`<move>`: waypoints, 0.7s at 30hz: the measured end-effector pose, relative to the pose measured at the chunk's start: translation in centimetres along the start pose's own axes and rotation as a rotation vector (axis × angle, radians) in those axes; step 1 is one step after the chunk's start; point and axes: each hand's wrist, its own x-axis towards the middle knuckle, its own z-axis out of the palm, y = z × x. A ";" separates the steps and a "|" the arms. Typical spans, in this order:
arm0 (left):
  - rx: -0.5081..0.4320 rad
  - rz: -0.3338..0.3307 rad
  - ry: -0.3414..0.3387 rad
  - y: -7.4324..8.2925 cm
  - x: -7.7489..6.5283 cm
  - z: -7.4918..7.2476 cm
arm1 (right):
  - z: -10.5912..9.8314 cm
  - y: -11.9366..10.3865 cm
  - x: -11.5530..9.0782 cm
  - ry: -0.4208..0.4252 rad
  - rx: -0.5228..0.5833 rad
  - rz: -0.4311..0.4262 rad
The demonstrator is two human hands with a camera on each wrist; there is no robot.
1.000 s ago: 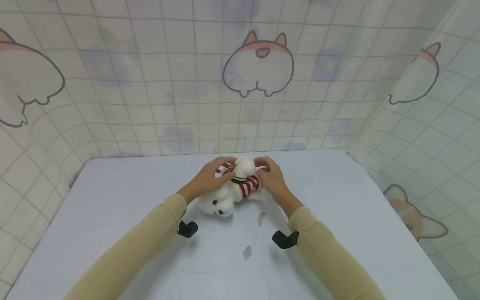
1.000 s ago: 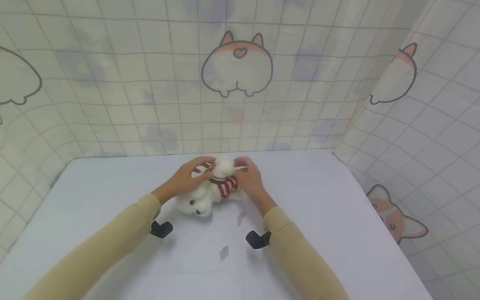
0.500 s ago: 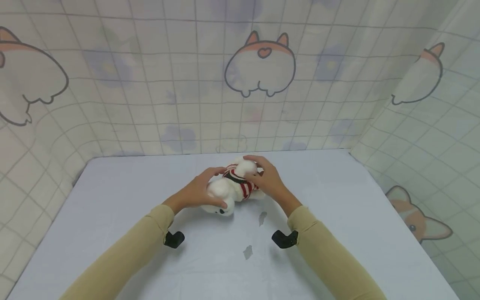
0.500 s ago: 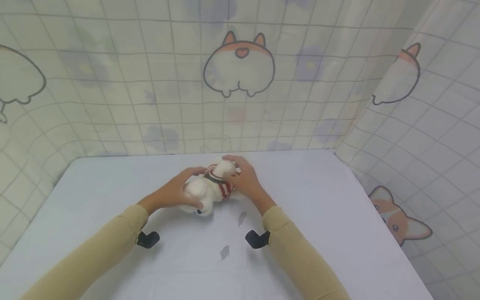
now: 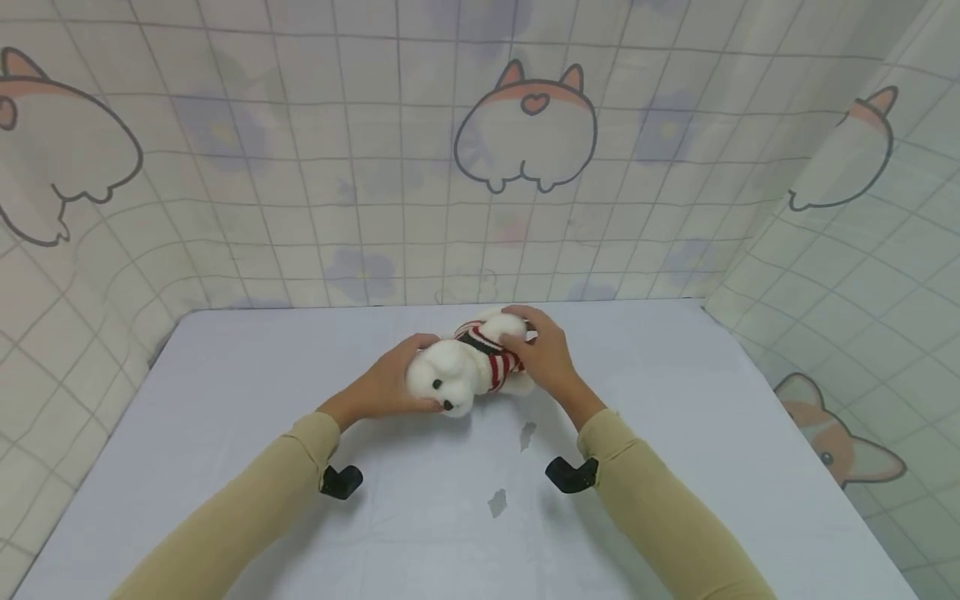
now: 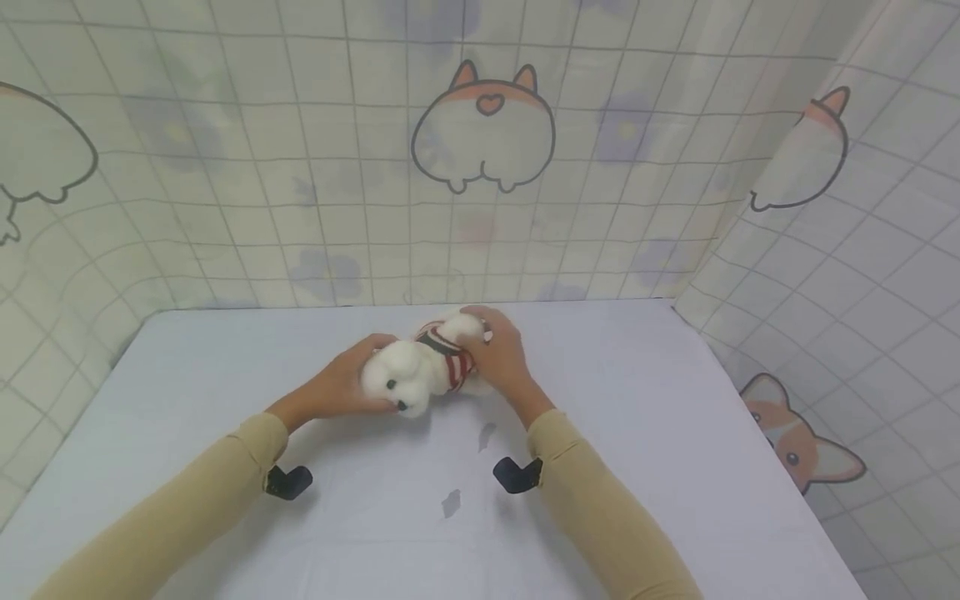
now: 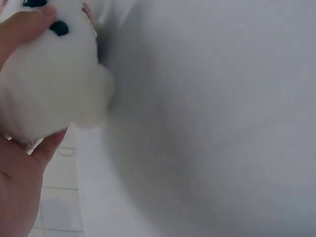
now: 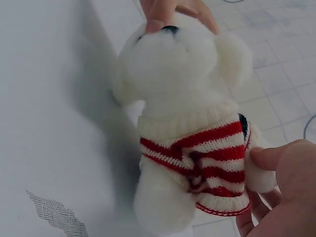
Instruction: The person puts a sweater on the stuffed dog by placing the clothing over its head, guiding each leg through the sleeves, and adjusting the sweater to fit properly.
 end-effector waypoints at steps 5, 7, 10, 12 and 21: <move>-0.078 -0.001 0.069 1.5 0.8 -1.8 | -0.6 0.2 0.1 0.044 0.043 0.060; -0.117 0.015 0.093 2.2 1.4 -2.6 | -0.7 0.4 0.0 0.050 0.046 0.069; -0.159 0.020 0.124 3.4 2.3 -3.8 | -0.6 0.8 -0.2 0.042 0.020 0.078; -0.164 0.005 0.131 4.1 2.9 -4.4 | -0.4 1.1 -0.4 0.019 -0.008 0.085; 0.007 -0.104 0.086 7.2 5.5 -3.5 | 0.1 2.3 -0.8 -0.091 -0.044 0.114</move>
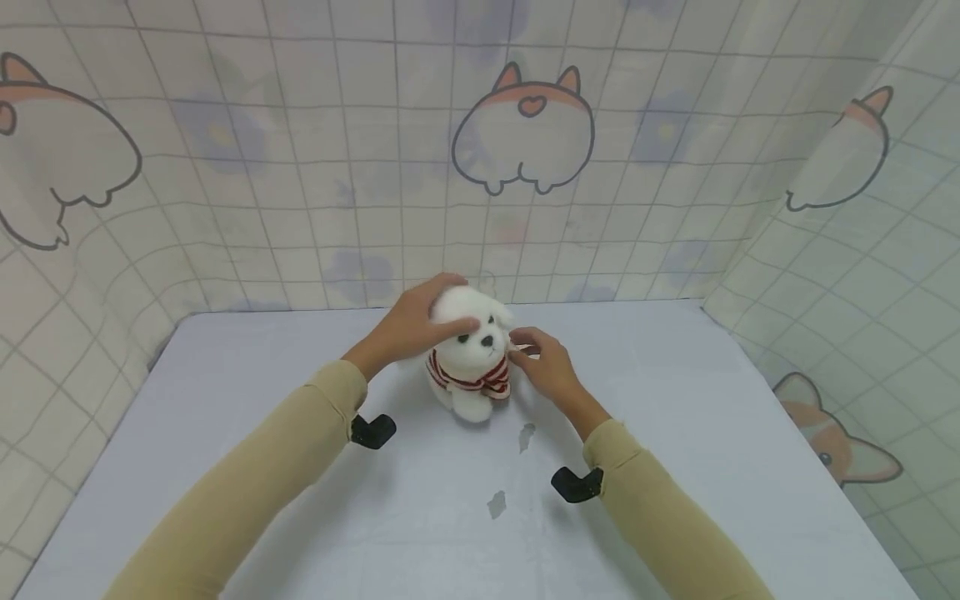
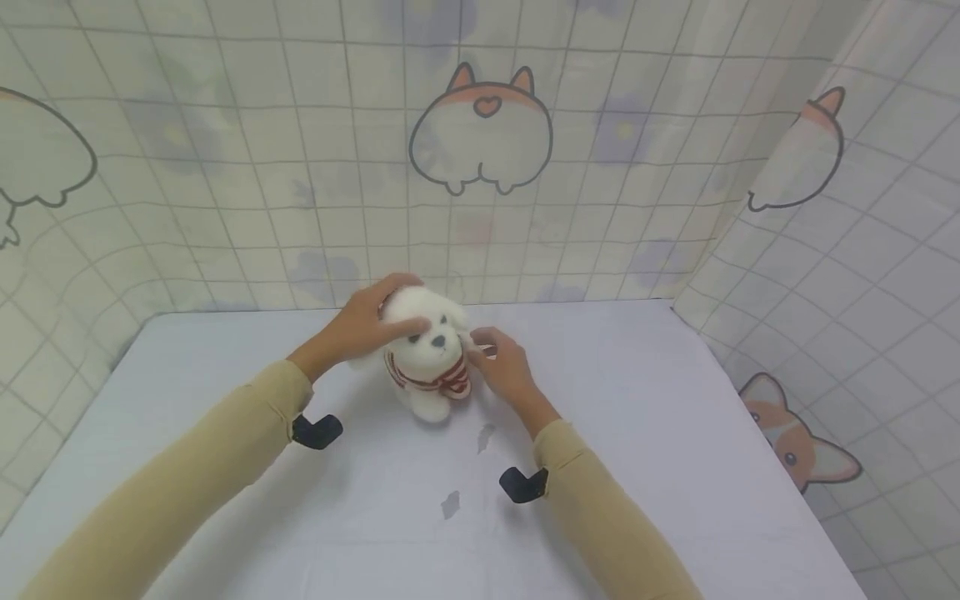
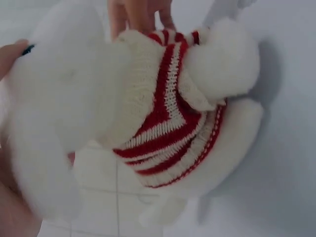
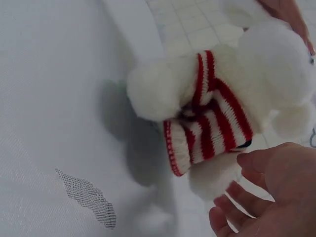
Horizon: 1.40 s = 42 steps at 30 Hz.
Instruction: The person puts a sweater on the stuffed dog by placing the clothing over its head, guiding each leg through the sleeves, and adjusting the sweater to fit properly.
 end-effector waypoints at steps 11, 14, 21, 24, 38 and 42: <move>0.109 -0.002 -0.107 1.4 0.2 3.0 | -1.1 -1.7 -0.7 0.116 0.223 -0.005; 0.093 0.002 -0.114 1.2 0.0 2.9 | -1.4 -2.5 -1.0 0.152 0.339 -0.072; -0.046 0.001 -0.034 -0.4 0.0 1.0 | -2.0 -4.1 -1.6 0.168 0.300 -0.190; -0.093 -0.019 -0.013 -2.1 0.1 0.2 | -1.9 -4.6 -2.1 0.126 0.161 -0.206; 0.106 -0.019 -0.298 -6.7 0.2 0.6 | -1.5 -4.5 -3.4 0.027 -0.082 -0.269; 0.120 -0.022 -0.319 -6.6 0.6 1.0 | -1.9 -4.5 -3.5 0.025 -0.089 -0.294</move>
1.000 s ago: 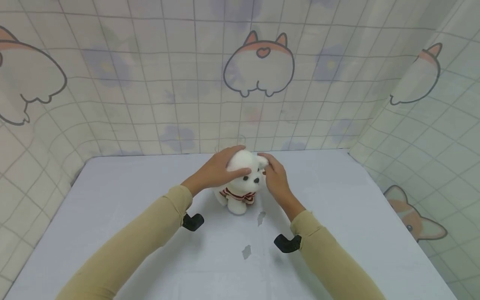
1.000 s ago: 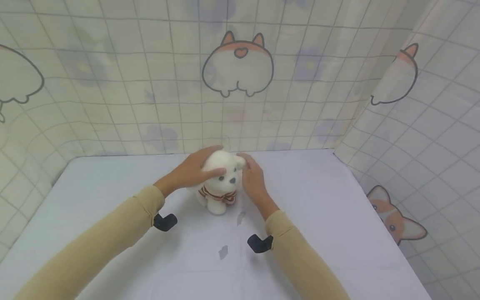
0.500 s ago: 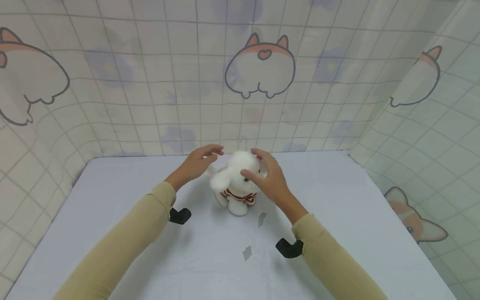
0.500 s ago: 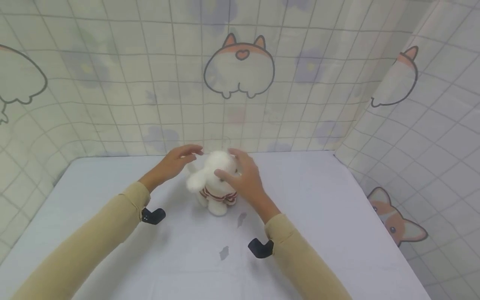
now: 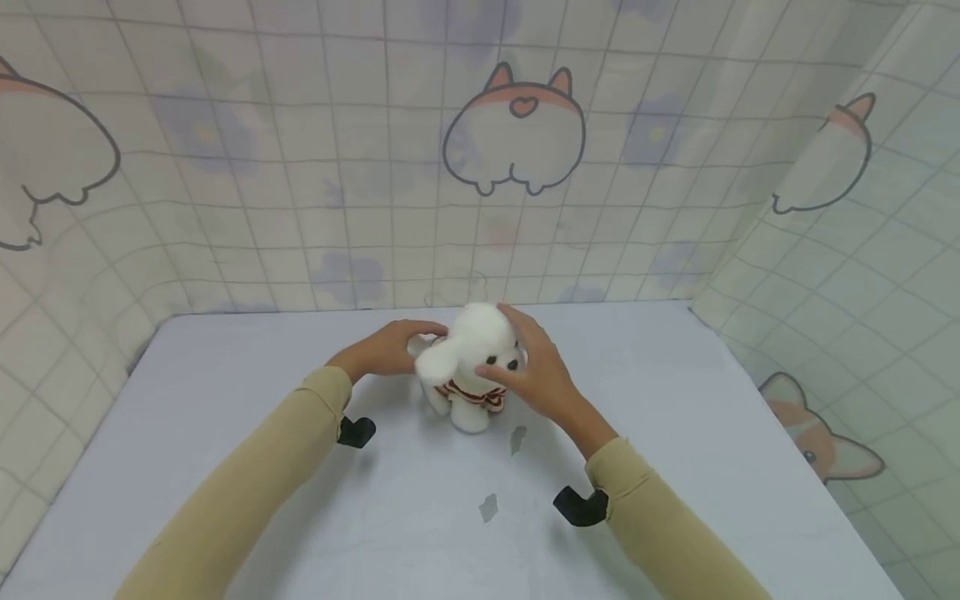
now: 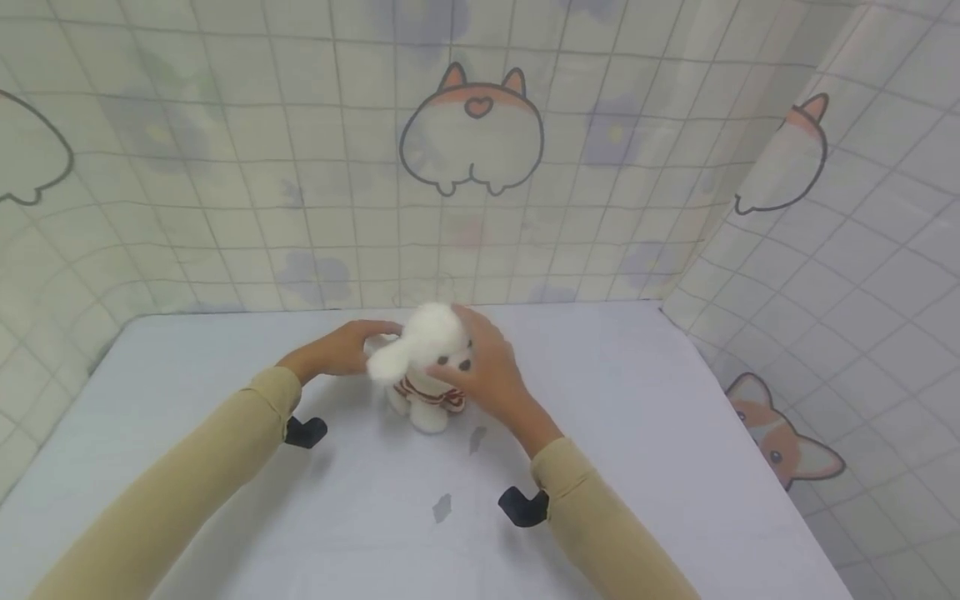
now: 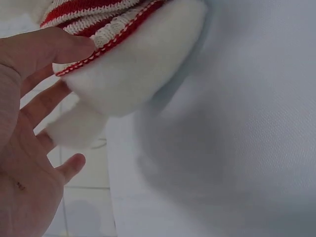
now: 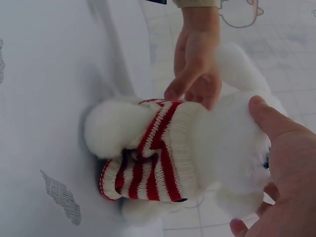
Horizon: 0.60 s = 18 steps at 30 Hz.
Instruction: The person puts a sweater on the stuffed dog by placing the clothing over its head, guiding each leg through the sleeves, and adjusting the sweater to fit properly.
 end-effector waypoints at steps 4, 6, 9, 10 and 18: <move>-0.017 0.012 -0.007 0.1 0.1 0.2 | -0.3 0.2 0.0 0.011 -0.006 -0.018; -0.029 0.015 -0.007 0.0 0.2 0.3 | -0.4 0.5 0.0 0.028 -0.016 -0.019; -0.035 0.004 -0.002 0.0 0.2 0.6 | -0.6 1.2 0.2 0.069 -0.025 -0.002; -0.033 -0.004 0.002 0.0 0.1 0.8 | -0.6 1.4 0.2 0.087 -0.028 0.014; 0.033 -0.027 0.086 0.5 -0.1 3.2 | -0.5 3.4 0.8 0.246 0.005 0.223</move>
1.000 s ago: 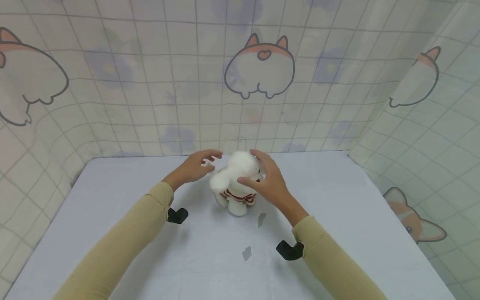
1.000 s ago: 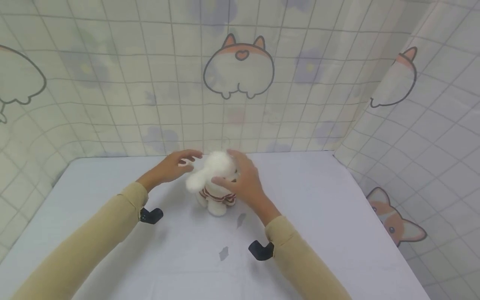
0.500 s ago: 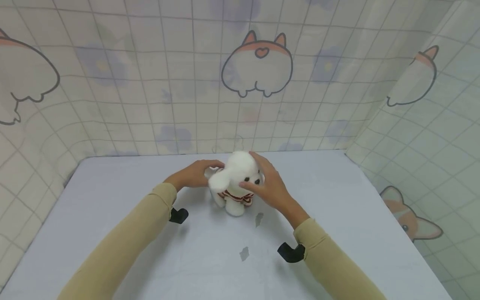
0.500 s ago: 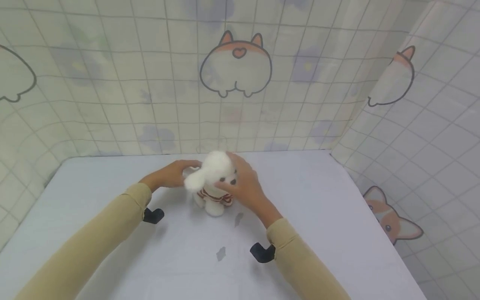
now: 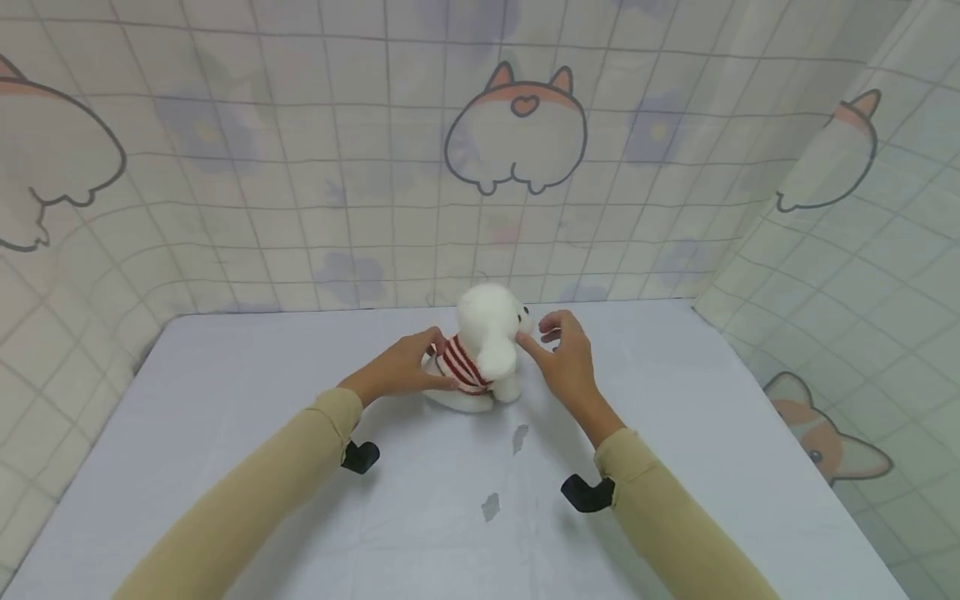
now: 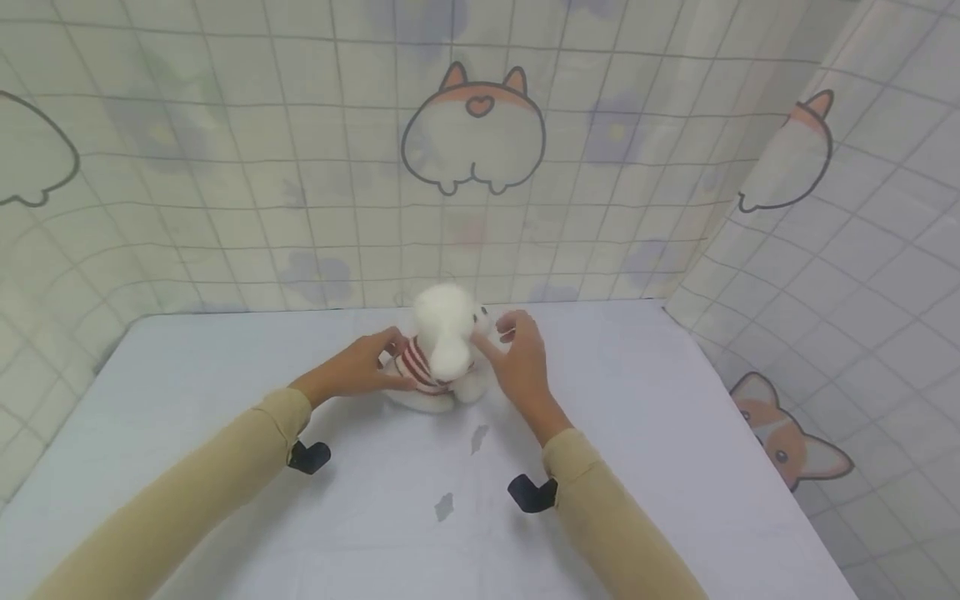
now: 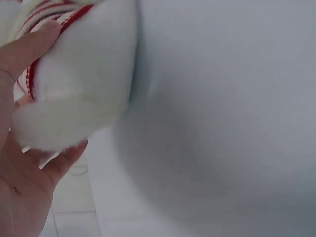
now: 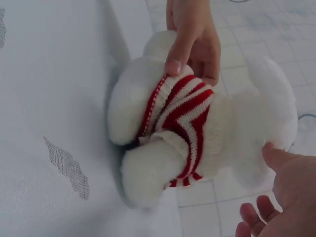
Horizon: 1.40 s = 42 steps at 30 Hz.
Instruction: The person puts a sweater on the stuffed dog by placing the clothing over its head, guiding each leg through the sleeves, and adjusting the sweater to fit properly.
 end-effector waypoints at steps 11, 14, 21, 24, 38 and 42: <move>0.031 -0.067 0.218 2.7 -1.8 2.9 | 2.9 0.5 -0.4 -0.137 -0.049 0.153; 0.023 -0.073 0.279 3.1 -1.8 3.7 | 3.4 0.7 -0.6 -0.184 0.046 0.132; -0.026 0.025 0.297 4.0 -2.1 4.8 | 3.8 1.1 -0.7 -0.359 0.131 0.074; -0.021 0.053 0.301 4.1 -2.2 4.9 | 3.9 1.0 -0.6 -0.379 0.134 0.078; 0.131 0.193 0.468 3.7 -2.0 5.2 | 3.5 2.0 -1.2 -0.176 -0.008 -0.099; 0.146 0.193 0.486 3.8 -1.9 5.0 | 3.9 2.1 -1.1 -0.176 0.000 -0.132</move>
